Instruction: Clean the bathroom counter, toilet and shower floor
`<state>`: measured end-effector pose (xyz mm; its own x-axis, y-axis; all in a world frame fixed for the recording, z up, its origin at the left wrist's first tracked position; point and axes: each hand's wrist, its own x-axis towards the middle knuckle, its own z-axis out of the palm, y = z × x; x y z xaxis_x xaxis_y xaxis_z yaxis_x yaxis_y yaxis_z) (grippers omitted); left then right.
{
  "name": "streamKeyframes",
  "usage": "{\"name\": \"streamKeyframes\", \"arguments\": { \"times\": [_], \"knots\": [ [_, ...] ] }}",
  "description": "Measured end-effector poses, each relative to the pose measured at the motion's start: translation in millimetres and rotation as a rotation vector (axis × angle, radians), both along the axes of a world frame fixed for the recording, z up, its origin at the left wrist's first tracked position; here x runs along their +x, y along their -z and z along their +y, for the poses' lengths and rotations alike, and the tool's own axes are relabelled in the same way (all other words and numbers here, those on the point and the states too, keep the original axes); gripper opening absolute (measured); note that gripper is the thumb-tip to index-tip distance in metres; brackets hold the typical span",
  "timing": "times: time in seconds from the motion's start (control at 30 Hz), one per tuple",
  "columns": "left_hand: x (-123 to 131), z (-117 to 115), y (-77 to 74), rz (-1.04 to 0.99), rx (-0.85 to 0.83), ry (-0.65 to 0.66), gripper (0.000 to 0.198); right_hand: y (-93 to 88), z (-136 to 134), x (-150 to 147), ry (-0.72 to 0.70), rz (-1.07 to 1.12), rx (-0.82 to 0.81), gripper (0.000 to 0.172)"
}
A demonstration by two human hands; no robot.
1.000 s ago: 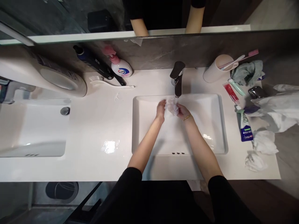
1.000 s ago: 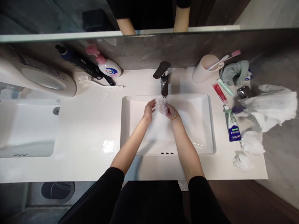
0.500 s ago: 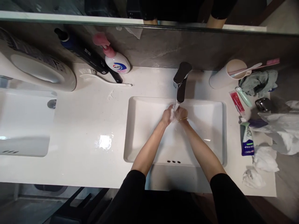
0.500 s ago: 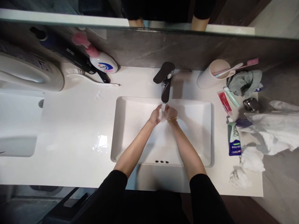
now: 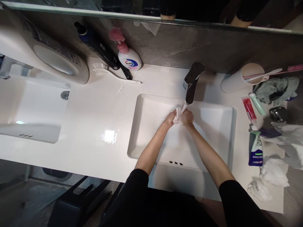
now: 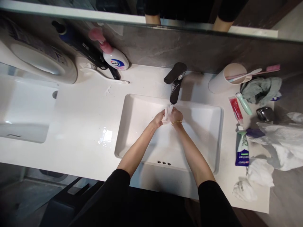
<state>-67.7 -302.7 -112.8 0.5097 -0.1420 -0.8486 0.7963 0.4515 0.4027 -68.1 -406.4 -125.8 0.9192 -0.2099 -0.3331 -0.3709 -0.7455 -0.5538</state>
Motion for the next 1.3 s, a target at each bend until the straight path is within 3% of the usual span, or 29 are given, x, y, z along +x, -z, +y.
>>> {"name": "streamKeyframes", "arguments": {
  "times": [0.07,0.13,0.2,0.33,0.43,0.5,0.6,0.67,0.73,0.8,0.9,0.97,1.03,1.1,1.2,1.3],
  "knots": [
    [-3.5,17.4,-5.0,-0.012,0.22,0.066,0.031,7.5,-0.2,-5.6,-0.043,-0.02,-0.041,0.041],
    [-8.8,40.0,-13.9,-0.073,0.514,0.151,0.023,13.1,7.3,-19.1,-0.208,-0.059,-0.042,0.041],
    [-18.0,64.0,-28.5,-0.155,0.689,0.231,0.01,18.1,17.4,-38.9,-0.389,-0.058,-0.029,0.039],
    [-49.3,102.1,-73.3,-0.27,0.738,0.341,0.012,24.6,34.5,-77.3,-0.581,-0.029,0.047,0.039],
    [-77.6,118.9,-105.2,-0.309,0.753,0.376,0.018,24.6,57.8,-73.9,-0.755,-0.016,0.205,0.043],
    [-95.3,127.5,-119.1,-0.31,0.752,0.377,0.023,22.5,87.7,-49.9,-0.651,-0.02,0.225,0.046],
    [-117.0,140.8,-130.9,-0.295,0.753,0.324,0.027,17.3,146.6,-8.5,-0.331,-0.053,0.203,0.05],
    [-127.1,150.2,-137.4,-0.3,0.767,0.267,0.028,13.5,178.4,-1.6,-0.334,-0.075,0.272,0.05],
    [-133.4,158.8,-144.9,-0.316,0.787,0.224,0.029,9.8,190.3,-21.0,-0.444,-0.076,0.349,0.049],
    [-136.7,165.4,-152.9,-0.34,0.8,0.211,0.03,7.4,178.2,-58.9,-0.639,-0.034,0.449,0.042],
    [-139.0,170.0,-161.3,-0.365,0.808,0.233,0.03,9.9,131.6,-109.6,-1.008,0.06,0.628,0.021],
    [-140.1,169.2,-162.6,-0.367,0.809,0.274,0.029,15.5,99.7,-114.9,-1.23,0.112,0.673,0.018],
    [-140.5,165.5,-160.6,-0.373,0.804,0.321,0.028,22.2,77.3,-92.6,-1.328,0.152,0.577,0.022],
    [-139.5,158.8,-156.4,-0.38,0.79,0.366,0.027,28.1,66.2,-53.2,-1.19,0.142,0.374,0.03],
    [-134.4,143.3,-149.5,-0.383,0.767,0.438,0.027,32.1,65.9,1.9,-0.732,0.039,0.087,0.038],
    [-126.4,124.6,-144.5,-0.399,0.749,0.519,0.027,27.9,75.2,16.6,-0.499,-0.028,-0.01,0.034]
  ]
}}
